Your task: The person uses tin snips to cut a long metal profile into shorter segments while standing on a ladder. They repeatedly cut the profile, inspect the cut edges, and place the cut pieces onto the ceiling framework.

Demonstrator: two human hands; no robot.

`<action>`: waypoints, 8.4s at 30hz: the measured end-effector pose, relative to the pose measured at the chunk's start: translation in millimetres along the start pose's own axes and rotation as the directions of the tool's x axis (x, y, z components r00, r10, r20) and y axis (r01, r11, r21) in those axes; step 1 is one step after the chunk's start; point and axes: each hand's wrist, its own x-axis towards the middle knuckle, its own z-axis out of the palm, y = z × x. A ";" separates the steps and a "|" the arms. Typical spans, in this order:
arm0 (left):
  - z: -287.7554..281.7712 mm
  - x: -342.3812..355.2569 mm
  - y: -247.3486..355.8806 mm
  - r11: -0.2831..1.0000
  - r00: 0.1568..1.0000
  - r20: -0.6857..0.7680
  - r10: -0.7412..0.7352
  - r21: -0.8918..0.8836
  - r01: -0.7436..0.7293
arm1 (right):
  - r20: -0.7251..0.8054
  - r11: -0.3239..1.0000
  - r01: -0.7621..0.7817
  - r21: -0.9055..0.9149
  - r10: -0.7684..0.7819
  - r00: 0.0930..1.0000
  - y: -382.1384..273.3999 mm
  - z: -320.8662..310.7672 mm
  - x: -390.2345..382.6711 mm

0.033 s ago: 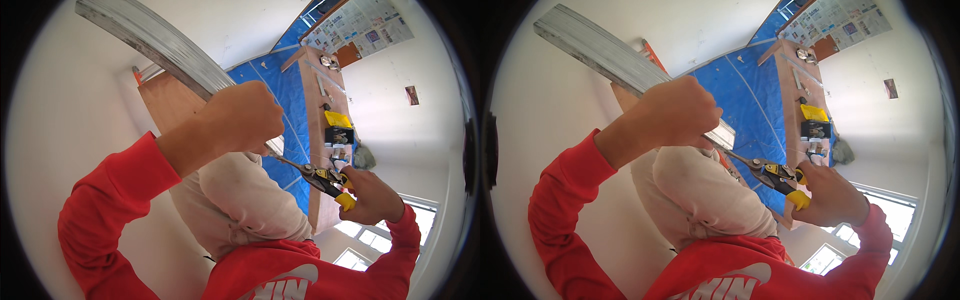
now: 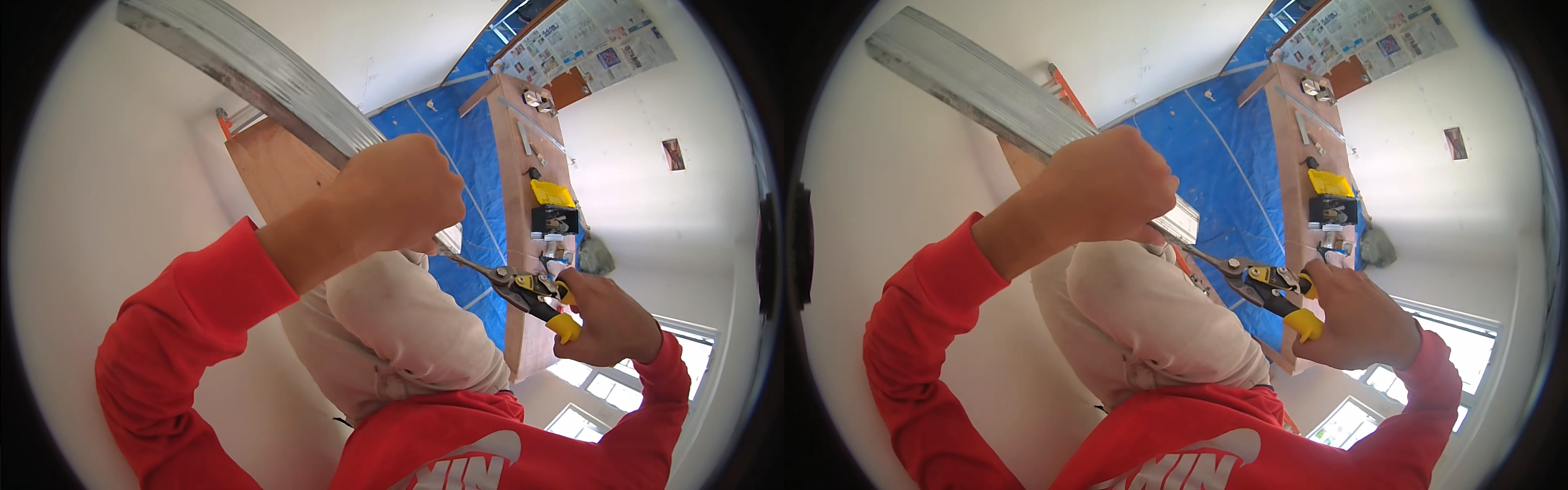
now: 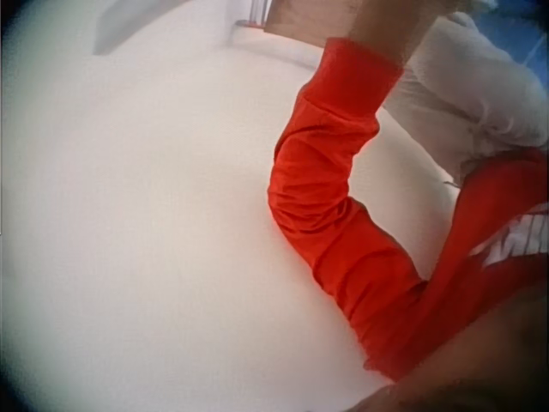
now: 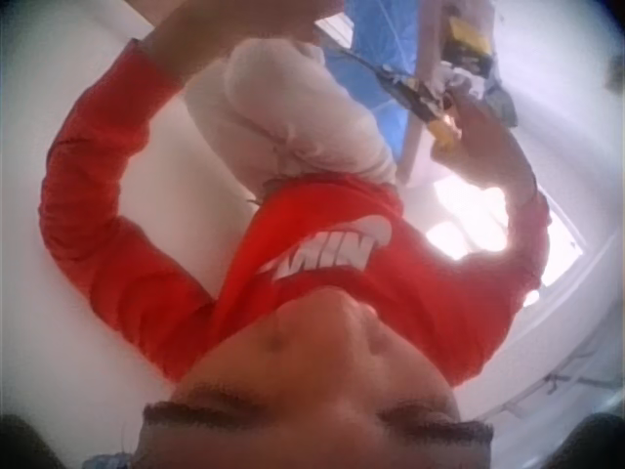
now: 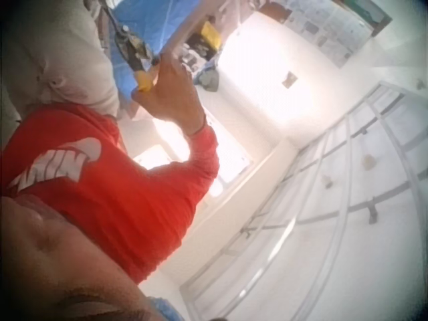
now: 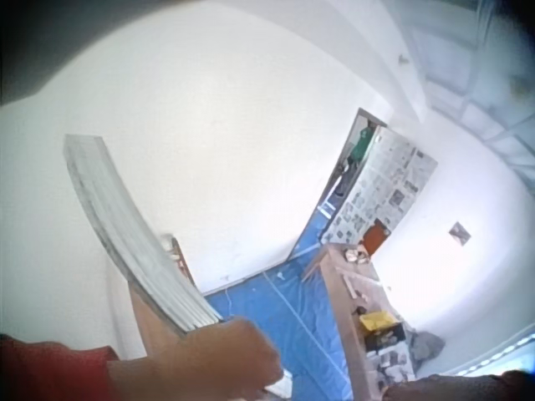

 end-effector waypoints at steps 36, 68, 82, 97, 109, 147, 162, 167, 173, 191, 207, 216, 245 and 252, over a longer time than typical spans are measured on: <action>19.4 4.8 -5.1 0.973 0.984 -0.146 0.101 0.222 -0.067 | 0.404 0.998 0.058 0.007 -0.056 0.913 47.8 -79.2 60.9; 26.9 -5.6 -49.8 0.935 0.858 -0.477 0.189 0.355 -0.009 | -0.051 0.165 0.020 0.986 0.186 0.981 75.9 162.3 34.6; 28.8 4.7 -43.5 0.975 0.360 -0.909 0.209 0.222 -0.006 | -0.165 0.400 0.379 0.834 -0.475 0.864 22.3 115.0 21.6; 23.2 13.7 -11.6 0.960 0.249 -0.942 0.227 0.173 -0.220 | 0.066 0.552 0.421 0.719 -0.658 0.750 37.2 70.8 26.4; 32.1 24.0 4.8 0.935 0.189 -0.952 0.241 0.175 -0.308 | 0.106 0.441 0.518 0.733 -0.826 0.553 35.9 63.2 44.4; 35.3 25.8 8.8 0.930 0.182 -0.958 0.222 0.151 -0.336 | 0.226 0.456 0.376 0.807 -0.826 0.517 38.7 58.0 44.1; 36.5 24.9 13.9 0.936 0.202 -0.955 0.217 0.144 -0.322 | 0.288 0.488 0.310 0.816 -0.807 0.515 38.7 54.0 42.0; 37.0 24.6 13.4 0.934 0.203 -0.953 0.224 0.150 -0.324 | 0.212 0.452 0.402 0.796 -0.831 0.514 39.7 55.2 44.0; 39.2 24.7 11.4 0.934 0.205 -0.953 0.222 0.147 -0.326 | 0.258 0.481 0.363 0.798 -0.817 0.515 40.5 54.9 44.6; 62.1 22.7 16.0 0.948 0.219 -0.948 0.229 0.166 -0.271 | 0.118 0.472 0.424 0.773 -0.764 0.634 9.4 86.3 25.2; 76.2 6.2 31.2 0.884 0.830 -0.554 0.069 -0.351 -0.308 | -0.008 0.627 0.401 0.668 -0.533 0.846 -31.8 137.4 24.6; 70.6 29.5 49.4 0.186 0.861 -0.415 -0.293 -0.908 -0.374 | -0.076 0.393 0.392 0.832 -0.619 0.782 12.2 122.8 13.8; 63.1 24.9 28.3 -0.362 0.911 0.032 -0.412 -0.923 -0.131 | -0.039 0.659 0.292 0.694 -0.370 0.928 -2.0 129.4 15.3; 56.5 21.9 31.2 -0.345 0.928 -0.094 -0.360 -0.911 -0.226 | -0.031 0.578 0.320 0.751 -0.452 0.891 -14.0 124.3 22.6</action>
